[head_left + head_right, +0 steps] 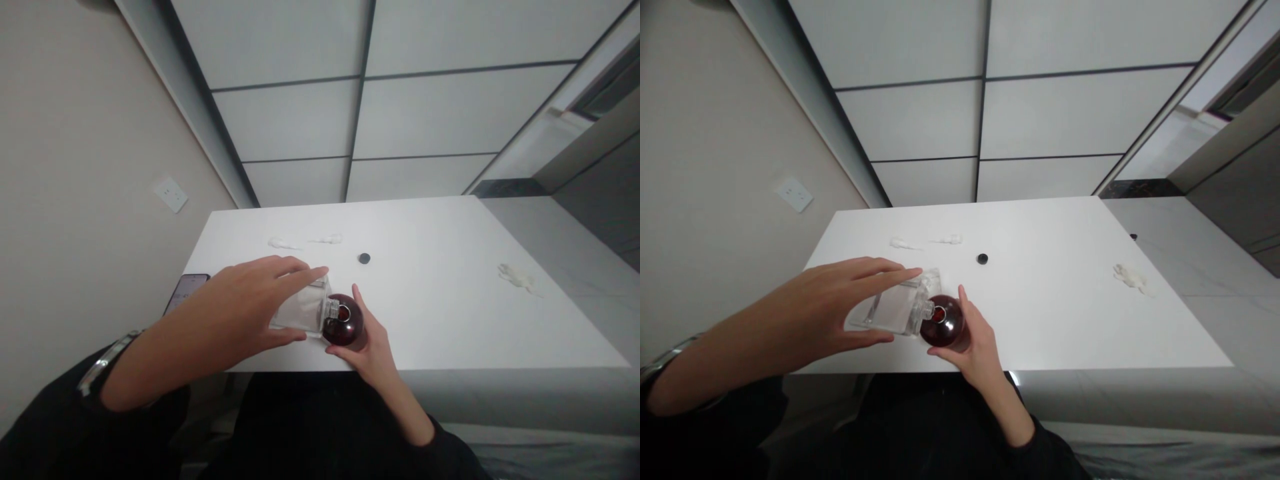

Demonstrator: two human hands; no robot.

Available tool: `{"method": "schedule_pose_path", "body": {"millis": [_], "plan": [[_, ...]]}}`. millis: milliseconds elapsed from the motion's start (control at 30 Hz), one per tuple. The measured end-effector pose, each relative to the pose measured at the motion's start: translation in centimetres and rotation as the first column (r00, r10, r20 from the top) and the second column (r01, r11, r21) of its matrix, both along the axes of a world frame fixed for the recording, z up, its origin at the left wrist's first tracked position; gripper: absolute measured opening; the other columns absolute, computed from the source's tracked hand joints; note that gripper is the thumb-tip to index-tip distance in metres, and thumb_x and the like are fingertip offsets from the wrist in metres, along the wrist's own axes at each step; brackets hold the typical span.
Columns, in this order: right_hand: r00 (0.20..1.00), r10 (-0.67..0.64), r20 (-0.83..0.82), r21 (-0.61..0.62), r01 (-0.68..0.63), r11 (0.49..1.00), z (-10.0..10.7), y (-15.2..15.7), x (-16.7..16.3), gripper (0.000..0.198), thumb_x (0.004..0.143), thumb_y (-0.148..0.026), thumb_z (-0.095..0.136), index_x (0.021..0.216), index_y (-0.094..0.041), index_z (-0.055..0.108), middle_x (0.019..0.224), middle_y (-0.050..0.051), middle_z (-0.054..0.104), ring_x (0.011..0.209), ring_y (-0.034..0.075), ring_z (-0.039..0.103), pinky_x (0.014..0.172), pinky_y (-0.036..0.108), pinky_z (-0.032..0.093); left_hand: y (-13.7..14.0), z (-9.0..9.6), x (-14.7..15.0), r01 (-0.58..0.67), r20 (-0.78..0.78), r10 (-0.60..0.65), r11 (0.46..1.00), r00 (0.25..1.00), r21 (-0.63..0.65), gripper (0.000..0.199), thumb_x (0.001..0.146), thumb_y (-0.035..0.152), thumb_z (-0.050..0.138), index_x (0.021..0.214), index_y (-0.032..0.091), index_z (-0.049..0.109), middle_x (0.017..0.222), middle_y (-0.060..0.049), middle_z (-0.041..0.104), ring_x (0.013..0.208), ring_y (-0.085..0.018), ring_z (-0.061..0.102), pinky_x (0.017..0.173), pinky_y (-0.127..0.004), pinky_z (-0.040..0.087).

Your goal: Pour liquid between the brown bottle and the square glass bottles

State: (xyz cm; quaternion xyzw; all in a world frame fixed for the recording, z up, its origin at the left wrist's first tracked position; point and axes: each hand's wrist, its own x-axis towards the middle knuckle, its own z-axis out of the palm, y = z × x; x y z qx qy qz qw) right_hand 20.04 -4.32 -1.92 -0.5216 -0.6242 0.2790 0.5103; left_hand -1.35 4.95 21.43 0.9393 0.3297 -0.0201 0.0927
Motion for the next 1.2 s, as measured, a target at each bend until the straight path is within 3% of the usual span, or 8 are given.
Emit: {"method": "schedule_pose_path", "body": {"millis": [800, 1200], "plan": [[1.000, 0.003, 0.003, -0.014, -0.003, 1.000, -0.13, -0.11, 0.08, 0.120, 0.078, -0.059, 0.093, 0.175, -0.026, 0.030, 0.155, 0.017, 0.068, 0.138, 0.035, 0.070, 0.115, 0.051, 0.058, 0.09, 0.23, -0.03, 0.032, 0.014, -0.032, 0.999, 0.999, 0.009, 0.062, 0.099, 0.044, 0.075, 0.157, 0.030, 0.059, 0.148, -0.010, 0.072, 0.129, -0.032, 0.072, 0.107, -0.043, 0.060], [1.000, 0.007, 0.016, 0.014, -0.007, 1.000, -0.36, -0.05, 0.03, 0.119, 0.080, -0.060, 0.092, 0.175, -0.025, 0.029, 0.154, 0.017, 0.068, 0.139, 0.035, 0.069, 0.116, 0.049, 0.058, 0.07, 0.42, 0.40, 0.075, -0.043, -0.072, 0.995, 0.996, 0.063, 0.069, 0.093, 0.039, 0.083, 0.157, 0.027, 0.058, 0.146, -0.010, 0.073, 0.126, -0.033, 0.072, 0.103, -0.046, 0.062]]}}
